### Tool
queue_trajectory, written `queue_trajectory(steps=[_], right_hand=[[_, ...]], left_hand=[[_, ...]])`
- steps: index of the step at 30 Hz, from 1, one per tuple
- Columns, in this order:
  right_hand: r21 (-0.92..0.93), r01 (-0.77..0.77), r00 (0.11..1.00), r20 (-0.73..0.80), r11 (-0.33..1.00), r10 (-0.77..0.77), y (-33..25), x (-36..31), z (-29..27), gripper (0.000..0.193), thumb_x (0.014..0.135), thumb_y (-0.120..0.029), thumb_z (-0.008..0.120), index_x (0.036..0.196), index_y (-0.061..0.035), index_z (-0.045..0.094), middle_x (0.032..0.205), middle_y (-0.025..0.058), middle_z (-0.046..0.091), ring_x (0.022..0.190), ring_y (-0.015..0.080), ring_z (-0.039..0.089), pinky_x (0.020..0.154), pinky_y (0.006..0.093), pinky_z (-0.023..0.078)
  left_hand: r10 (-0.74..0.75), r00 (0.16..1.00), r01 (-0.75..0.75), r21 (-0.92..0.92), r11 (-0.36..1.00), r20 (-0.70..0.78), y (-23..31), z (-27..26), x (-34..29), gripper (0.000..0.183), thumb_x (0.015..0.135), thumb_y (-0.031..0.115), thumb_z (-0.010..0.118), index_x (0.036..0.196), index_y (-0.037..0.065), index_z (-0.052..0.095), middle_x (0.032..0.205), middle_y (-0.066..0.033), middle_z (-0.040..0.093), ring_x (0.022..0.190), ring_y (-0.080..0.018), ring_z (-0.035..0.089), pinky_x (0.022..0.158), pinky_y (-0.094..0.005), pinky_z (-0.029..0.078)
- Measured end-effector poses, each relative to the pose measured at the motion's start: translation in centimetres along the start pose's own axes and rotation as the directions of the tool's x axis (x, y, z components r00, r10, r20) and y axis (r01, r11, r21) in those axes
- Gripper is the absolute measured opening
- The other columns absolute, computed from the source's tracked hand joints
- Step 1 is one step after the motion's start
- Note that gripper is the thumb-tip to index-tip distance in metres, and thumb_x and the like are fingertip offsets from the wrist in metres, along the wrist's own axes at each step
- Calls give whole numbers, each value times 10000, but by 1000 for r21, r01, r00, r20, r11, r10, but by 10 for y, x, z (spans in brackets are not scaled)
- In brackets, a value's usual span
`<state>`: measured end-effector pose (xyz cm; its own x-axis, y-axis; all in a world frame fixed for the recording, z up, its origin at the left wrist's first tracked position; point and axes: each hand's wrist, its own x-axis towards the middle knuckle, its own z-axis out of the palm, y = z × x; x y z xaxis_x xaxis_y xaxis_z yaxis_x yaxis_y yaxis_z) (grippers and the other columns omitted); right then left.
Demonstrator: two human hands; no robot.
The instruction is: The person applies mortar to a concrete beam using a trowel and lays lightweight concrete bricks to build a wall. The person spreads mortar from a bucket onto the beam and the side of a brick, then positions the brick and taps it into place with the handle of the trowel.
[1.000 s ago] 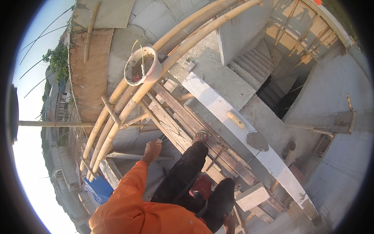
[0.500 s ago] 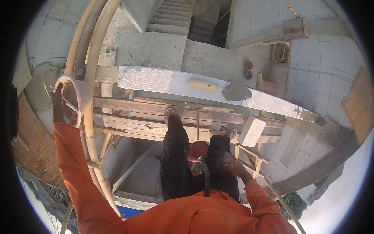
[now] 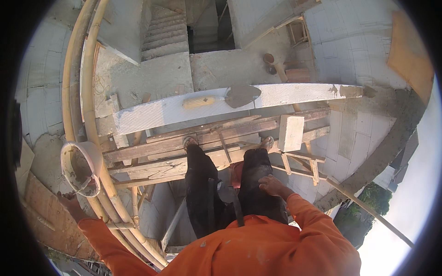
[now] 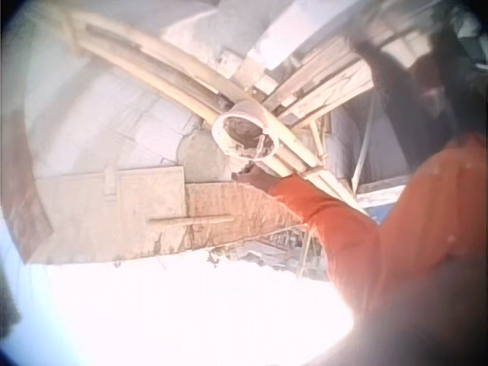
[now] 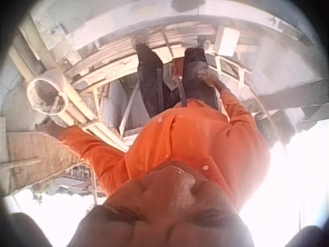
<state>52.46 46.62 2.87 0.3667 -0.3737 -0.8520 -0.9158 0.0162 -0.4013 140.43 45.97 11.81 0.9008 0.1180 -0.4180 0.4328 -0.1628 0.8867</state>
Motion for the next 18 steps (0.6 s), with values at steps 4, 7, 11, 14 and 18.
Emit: queue_trajectory(steps=[4, 7, 11, 14, 18], right_hand=[[-44, 130, 986, -103, 991, -134, 11, -9, -2, 225, 920, -235, 535, 1042, -80, 642, 1199, 122, 583, 1143, 336, 528, 981, 403, 441], [-188, 320, 927, -141, 929, -347, 11, -11, -8, 265, 895, -241, 578, 1110, -93, 621, 1197, 129, 582, 1077, 331, 570, 934, 408, 474], [325, 61, 995, -96, 944, -31, -77, -3, -47, 499, 816, -284, 684, 1244, -71, 542, 1124, 136, 581, 962, 274, 608, 870, 375, 494], [486, 129, 992, -58, 864, -115, -108, 12, -46, 665, 780, -345, 726, 1316, -40, 478, 1048, 115, 564, 938, 212, 601, 835, 340, 489], [692, 125, 992, -90, 711, -87, -106, 24, -18, 932, 695, -318, 804, 1423, -44, 291, 1186, 168, 515, 1047, 260, 565, 922, 389, 469]], left_hand=[[68, 998, -68, -19, 998, 3, -2, -24, -121, 341, 860, 323, 641, 736, 146, 376, 579, 42, 287, 519, -105, 313, 557, -313, 385], [153, 986, -149, -49, 988, 70, 13, -13, -231, 258, 849, 256, 628, 746, 148, 418, 581, 47, 299, 511, -97, 313, 562, -314, 389], [56, 968, -48, -38, 998, 245, 0, 0, -338, 190, 838, 189, 576, 701, 124, 461, 585, 43, 314, 511, -96, 337, 618, -320, 413], [-103, 938, 90, 54, 994, 332, -36, -3, -419, 170, 821, 143, 553, 685, 115, 456, 584, 37, 335, 519, -101, 350, 645, -324, 437], [-327, 858, 291, 150, 945, 396, -99, -2, -504, 183, 852, 169, 533, 691, 120, 460, 564, 24, 358, 515, -117, 370, 649, -352, 441]])
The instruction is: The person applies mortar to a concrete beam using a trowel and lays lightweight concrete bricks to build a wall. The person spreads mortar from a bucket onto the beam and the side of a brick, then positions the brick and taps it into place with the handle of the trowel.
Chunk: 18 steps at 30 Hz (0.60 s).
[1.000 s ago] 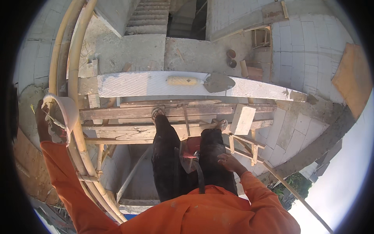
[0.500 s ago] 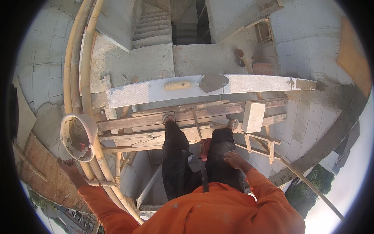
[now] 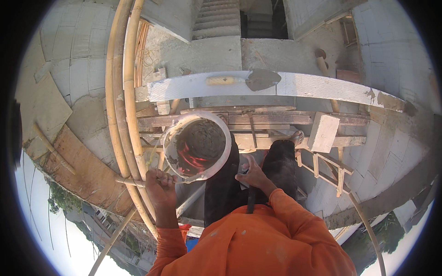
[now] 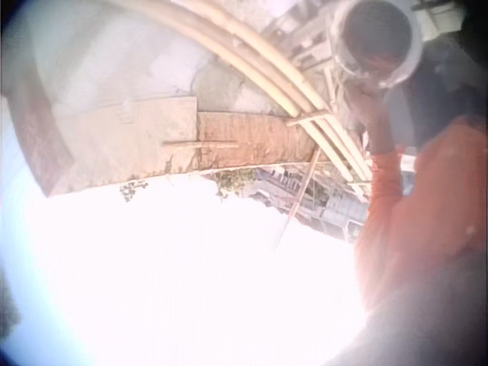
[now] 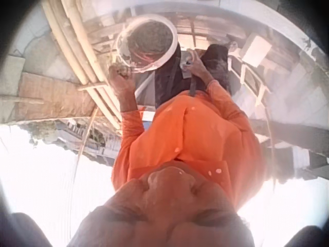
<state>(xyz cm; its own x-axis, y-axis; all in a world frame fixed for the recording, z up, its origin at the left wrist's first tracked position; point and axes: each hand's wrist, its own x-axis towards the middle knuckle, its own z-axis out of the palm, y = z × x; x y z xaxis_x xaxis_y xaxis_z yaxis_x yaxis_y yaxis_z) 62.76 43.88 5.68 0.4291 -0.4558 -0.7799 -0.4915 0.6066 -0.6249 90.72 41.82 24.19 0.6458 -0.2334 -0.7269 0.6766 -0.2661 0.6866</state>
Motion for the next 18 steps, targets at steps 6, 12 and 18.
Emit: queue_trajectory(steps=[6, 12, 18], right_hand=[[656, 119, 939, -318, 745, 130, -2, -36, -48, 872, 596, 97, 661, 1302, -77, 181, 1160, 119, 381, 1127, 241, 474, 885, 372, 522], [450, 220, 831, -551, 865, 75, 39, -77, -105, 940, 626, 1, 727, 1369, -62, 154, 1225, 131, 380, 1108, 239, 463, 878, 372, 507], [115, 121, 702, -712, 986, -3, 81, -91, -126, 751, 662, -90, 720, 1281, -43, 298, 1150, 132, 430, 996, 239, 490, 837, 386, 479]], left_hand=[[-198, 890, 159, 126, 979, 412, -100, 67, -71, 95, 859, 101, 508, 770, 68, 500, 623, -21, 467, 580, -145, 479, 739, -360, 477], [-379, 697, 209, 333, 920, 609, -180, 139, -118, 238, 858, 44, 546, 1063, -4, 433, 845, -95, 574, 793, -159, 558, 835, -341, 463], [-486, 523, 7, 567, 824, 700, -253, 223, -173, 443, 845, 83, 595, 1201, -48, 367, 1068, -167, 557, 966, -203, 581, 923, -354, 458]])
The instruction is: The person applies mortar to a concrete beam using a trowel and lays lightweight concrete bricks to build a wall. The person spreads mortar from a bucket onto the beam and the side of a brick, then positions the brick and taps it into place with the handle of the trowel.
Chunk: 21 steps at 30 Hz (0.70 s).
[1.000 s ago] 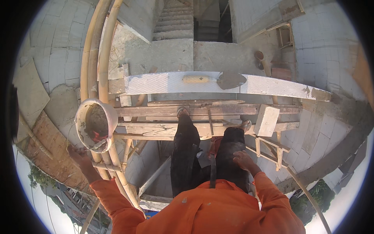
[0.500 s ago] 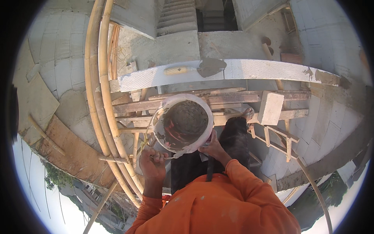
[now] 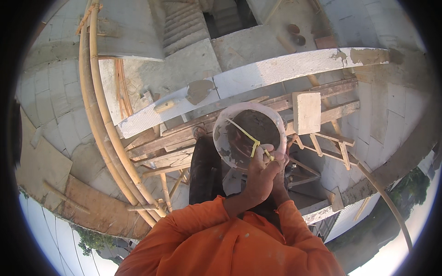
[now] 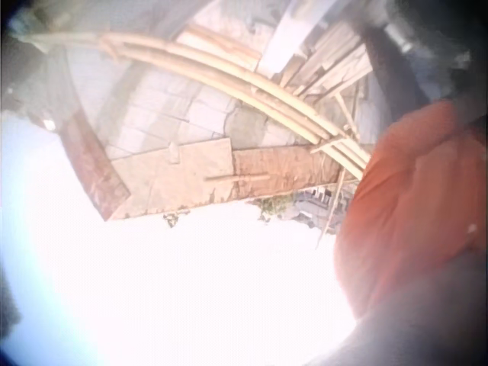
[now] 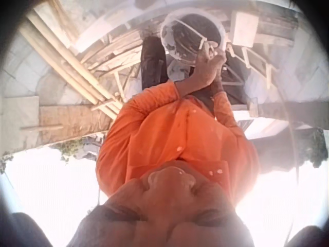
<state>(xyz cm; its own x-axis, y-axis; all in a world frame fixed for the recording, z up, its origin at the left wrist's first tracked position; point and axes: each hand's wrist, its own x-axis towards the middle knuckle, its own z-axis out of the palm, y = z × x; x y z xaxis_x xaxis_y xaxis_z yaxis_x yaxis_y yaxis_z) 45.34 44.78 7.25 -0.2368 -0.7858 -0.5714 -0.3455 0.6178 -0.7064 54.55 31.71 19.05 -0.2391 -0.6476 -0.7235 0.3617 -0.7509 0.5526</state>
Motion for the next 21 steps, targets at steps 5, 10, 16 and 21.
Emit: queue_trajectory(steps=[5, 10, 16, 21], right_hand=[[160, -227, 943, -209, 961, 258, -8, 31, -9, 567, 667, -95, 670, 1157, -14, 398, 1027, 137, 490, 893, 251, 526, 793, 389, 460], [120, -263, 811, -510, 957, 287, 17, 41, -48, 316, 636, -65, 613, 909, -11, 461, 835, 80, 481, 752, 203, 474, 696, 358, 424], [329, -295, 653, -615, 897, 441, 44, 15, -97, 335, 601, -6, 597, 922, -10, 498, 842, 59, 494, 706, 172, 480, 662, 322, 440], [678, -33, 525, -614, 734, 590, 77, -14, -157, 341, 634, 42, 567, 962, -20, 498, 885, 50, 527, 755, 161, 526, 699, 295, 459]], left_hand=[[208, 968, -250, 485, 838, 139, -9, 3, 62, 428, 805, 190, 593, 1175, -22, 566, 1165, -219, 615, 1051, -351, 612, 933, -412, 464], [628, 766, -266, 957, 113, 139, 58, -144, 126, 312, 770, 73, 599, 1077, 21, 618, 1027, -201, 623, 1035, -397, 561, 884, -478, 470], [491, 856, 335, 898, -284, -164, 85, -295, 180, 381, 756, 60, 570, 1135, 57, 531, 1227, -200, 510, 1167, -401, 474, 931, -548, 404], [377, 913, 325, 833, -449, -153, 78, -297, 192, 329, 758, 137, 577, 1084, 91, 590, 1165, -176, 574, 1154, -381, 507, 897, -569, 420]])
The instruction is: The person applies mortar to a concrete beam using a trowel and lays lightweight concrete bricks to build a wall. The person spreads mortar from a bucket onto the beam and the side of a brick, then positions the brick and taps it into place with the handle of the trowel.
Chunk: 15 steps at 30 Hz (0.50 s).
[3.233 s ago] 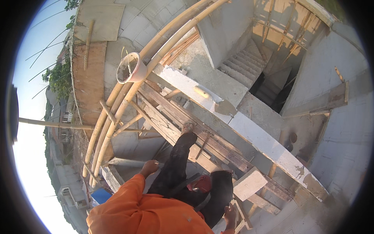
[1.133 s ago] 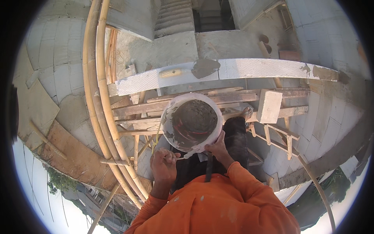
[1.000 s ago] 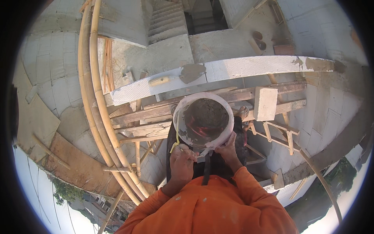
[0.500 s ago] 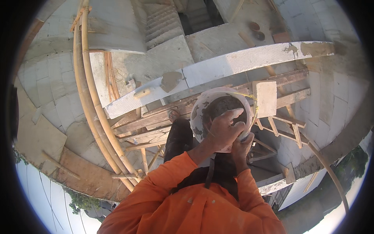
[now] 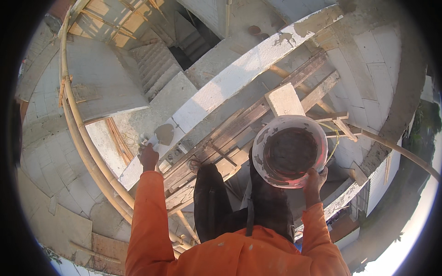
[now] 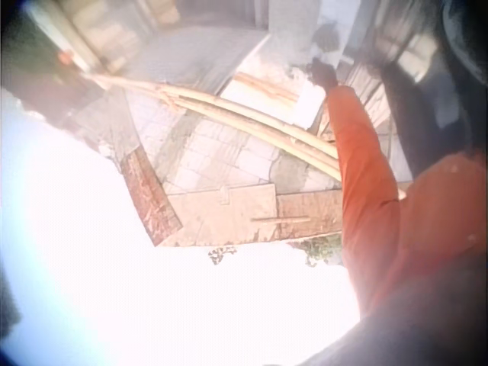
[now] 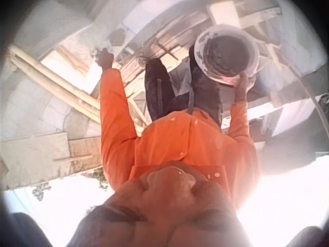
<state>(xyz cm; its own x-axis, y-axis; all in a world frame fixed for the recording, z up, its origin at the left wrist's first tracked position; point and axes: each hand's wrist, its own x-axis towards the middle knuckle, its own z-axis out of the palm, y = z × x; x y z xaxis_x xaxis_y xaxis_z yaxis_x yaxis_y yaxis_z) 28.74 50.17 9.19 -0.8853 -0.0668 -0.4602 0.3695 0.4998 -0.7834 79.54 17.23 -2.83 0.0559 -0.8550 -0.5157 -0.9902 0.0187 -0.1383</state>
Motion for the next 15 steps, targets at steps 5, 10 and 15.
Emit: queue_trajectory(steps=[5, 10, 15], right_hand=[[134, -39, 981, -184, 990, 64, -10, 39, -62, 331, 653, 57, 555, 970, -22, 501, 897, 57, 535, 767, 167, 538, 711, 297, 465], [202, -68, 959, -258, 977, 120, -13, 81, -98, 327, 652, 31, 574, 966, -15, 498, 898, 60, 526, 774, 167, 533, 713, 307, 456], [186, -128, 923, -337, 974, 185, -15, 116, -131, 353, 643, -11, 604, 977, -3, 491, 898, 67, 516, 781, 173, 528, 714, 321, 452]], left_hand=[[-18, 994, 39, -202, 979, 105, 36, -32, -51, 359, 696, 202, 637, 1018, 44, 630, 881, -216, 683, 861, -384, 659, 770, -471, 513], [-96, 995, 95, -318, 943, 13, 48, -36, -137, 242, 647, 193, 676, 812, 27, 616, 734, -192, 656, 722, -376, 653, 661, -456, 490], [-82, 996, 88, -370, 925, 33, 80, -53, -198, 260, 616, 165, 669, 815, 6, 618, 756, -208, 655, 729, -398, 635, 670, -462, 486]])
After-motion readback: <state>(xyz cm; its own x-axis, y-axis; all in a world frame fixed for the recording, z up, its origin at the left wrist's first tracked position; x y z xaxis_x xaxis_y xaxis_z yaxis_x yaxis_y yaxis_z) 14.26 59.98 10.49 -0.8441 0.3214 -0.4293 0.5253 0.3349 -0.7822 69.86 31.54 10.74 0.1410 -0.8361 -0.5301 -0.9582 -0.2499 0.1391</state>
